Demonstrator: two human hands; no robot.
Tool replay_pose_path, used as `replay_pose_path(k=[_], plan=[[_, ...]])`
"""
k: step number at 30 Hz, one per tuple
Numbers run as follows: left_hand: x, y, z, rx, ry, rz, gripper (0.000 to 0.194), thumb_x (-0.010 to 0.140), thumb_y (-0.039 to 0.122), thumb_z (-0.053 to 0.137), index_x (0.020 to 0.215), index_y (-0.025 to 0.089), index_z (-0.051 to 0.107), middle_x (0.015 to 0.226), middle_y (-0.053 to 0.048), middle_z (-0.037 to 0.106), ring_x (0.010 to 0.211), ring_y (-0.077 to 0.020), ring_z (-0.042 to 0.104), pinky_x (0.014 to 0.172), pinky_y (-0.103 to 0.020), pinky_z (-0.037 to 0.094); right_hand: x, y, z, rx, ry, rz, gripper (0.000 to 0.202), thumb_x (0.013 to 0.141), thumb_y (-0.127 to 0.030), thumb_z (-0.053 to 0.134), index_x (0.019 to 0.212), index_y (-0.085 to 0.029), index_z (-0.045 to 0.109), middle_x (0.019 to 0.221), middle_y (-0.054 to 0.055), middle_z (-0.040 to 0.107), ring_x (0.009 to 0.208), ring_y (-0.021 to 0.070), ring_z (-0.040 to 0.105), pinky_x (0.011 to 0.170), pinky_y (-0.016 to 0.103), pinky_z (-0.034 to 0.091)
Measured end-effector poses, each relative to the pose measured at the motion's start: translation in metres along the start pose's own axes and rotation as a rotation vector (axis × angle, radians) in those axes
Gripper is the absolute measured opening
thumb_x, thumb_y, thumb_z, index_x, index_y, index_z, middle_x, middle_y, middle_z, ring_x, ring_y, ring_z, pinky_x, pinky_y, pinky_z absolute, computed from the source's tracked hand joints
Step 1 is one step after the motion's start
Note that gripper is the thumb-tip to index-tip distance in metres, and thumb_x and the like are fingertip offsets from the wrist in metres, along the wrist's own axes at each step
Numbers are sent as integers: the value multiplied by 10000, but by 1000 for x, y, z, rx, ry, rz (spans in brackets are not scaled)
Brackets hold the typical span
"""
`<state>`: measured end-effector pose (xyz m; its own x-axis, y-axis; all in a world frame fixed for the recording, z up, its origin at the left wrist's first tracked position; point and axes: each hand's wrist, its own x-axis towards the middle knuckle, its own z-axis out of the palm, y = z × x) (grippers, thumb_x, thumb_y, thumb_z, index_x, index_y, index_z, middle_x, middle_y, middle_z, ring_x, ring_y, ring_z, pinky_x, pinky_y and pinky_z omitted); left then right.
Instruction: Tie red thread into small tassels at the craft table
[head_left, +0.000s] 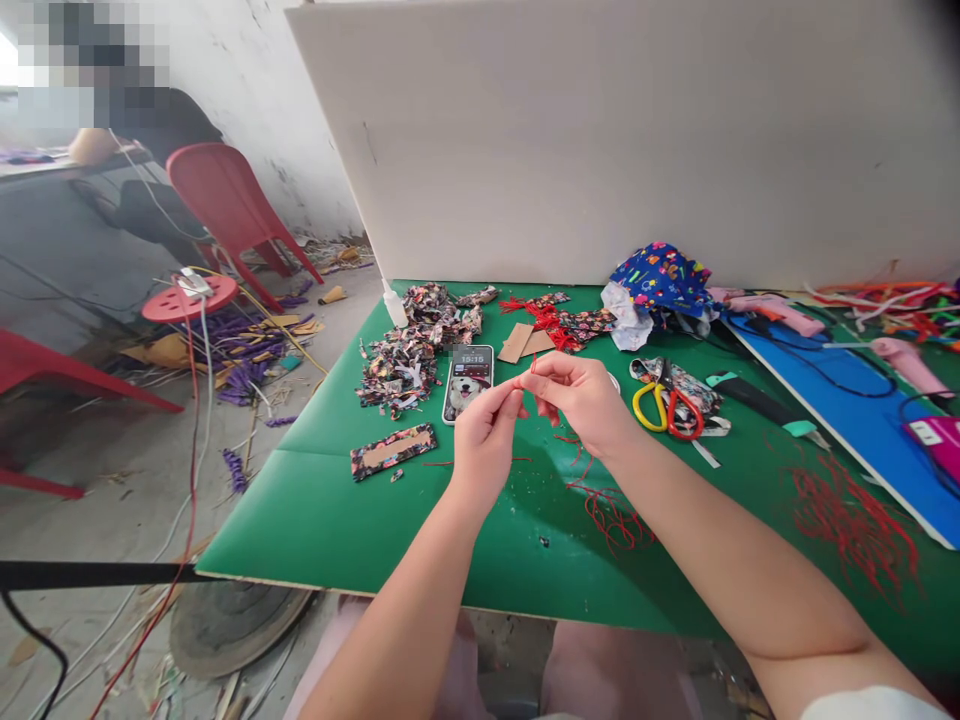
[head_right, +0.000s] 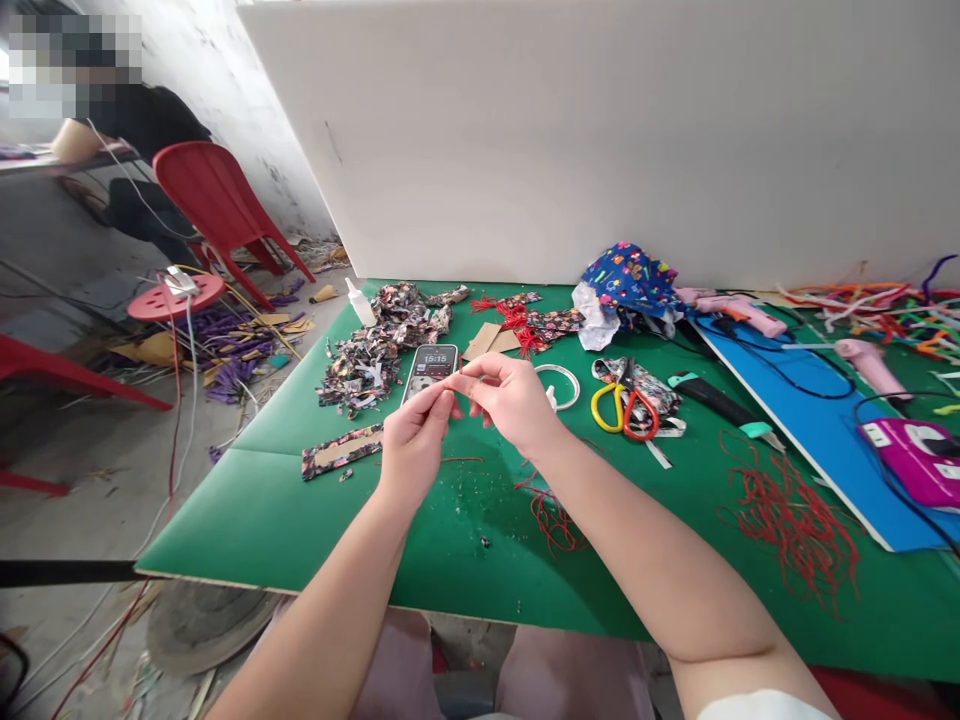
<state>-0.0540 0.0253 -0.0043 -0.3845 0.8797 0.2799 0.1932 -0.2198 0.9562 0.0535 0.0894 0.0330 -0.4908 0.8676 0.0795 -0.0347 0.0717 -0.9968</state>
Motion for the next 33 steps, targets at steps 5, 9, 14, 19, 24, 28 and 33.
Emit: replay_pose_path(k=[5, 9, 14, 19, 24, 28, 33], plan=[[3, -2, 0, -27, -44, -44, 186, 818, 300, 534, 850, 178, 672, 705, -5, 635, 655, -117, 540, 623, -232, 418, 2, 1, -2, 48, 8, -12, 212, 659, -377, 707, 658, -175, 643, 508, -31, 554, 418, 80, 486, 361, 198, 378], [4, -6, 0, -20, -52, -51, 199, 811, 317, 547, 847, 164, 670, 763, -16, 660, 701, -126, 559, 641, -231, 421, 2, 0, -3, 99, -11, 0, 190, 688, -355, 687, 683, -166, 660, 562, -8, 617, 447, 84, 544, 378, 187, 402], [5, -11, -1, -8, -69, -37, 216, 810, 336, 551, 869, 166, 670, 798, -32, 671, 738, -145, 583, 682, -251, 440, 2, -3, -4, 145, -23, 20, 187, 701, -353, 674, 694, -167, 659, 709, 28, 688, 554, 109, 629, 427, 191, 454], [5, -11, -2, 131, -107, 67, 218, 850, 324, 495, 859, 175, 655, 782, -24, 633, 723, -130, 544, 652, -236, 410, 3, -3, -5, 138, -1, -1, 168, 705, -332, 677, 690, -166, 657, 672, 9, 683, 573, 111, 651, 481, 192, 504], [8, -11, -7, 268, -194, 127, 229, 866, 305, 456, 873, 179, 648, 804, -38, 607, 767, -146, 536, 700, -259, 415, 4, -2, -6, 118, 27, 4, 198, 676, -342, 701, 700, -150, 660, 639, 14, 682, 543, 110, 644, 547, 226, 548], [12, -6, -16, 145, -249, 42, 317, 802, 172, 485, 1091, 222, 606, 1143, -51, 606, 1083, -193, 515, 931, -314, 381, 5, -2, -6, 91, 18, 34, 216, 653, -354, 719, 691, -150, 662, 627, 15, 675, 540, 116, 642, 544, 238, 554], [11, 2, -17, -225, -218, -95, 392, 857, 286, 438, 1237, 219, 509, 1226, -46, 574, 1156, -187, 490, 973, -308, 371, 4, 2, -1, 74, -42, 65, 224, 643, -369, 725, 697, -159, 669, 635, 8, 675, 548, 112, 642, 554, 239, 554]])
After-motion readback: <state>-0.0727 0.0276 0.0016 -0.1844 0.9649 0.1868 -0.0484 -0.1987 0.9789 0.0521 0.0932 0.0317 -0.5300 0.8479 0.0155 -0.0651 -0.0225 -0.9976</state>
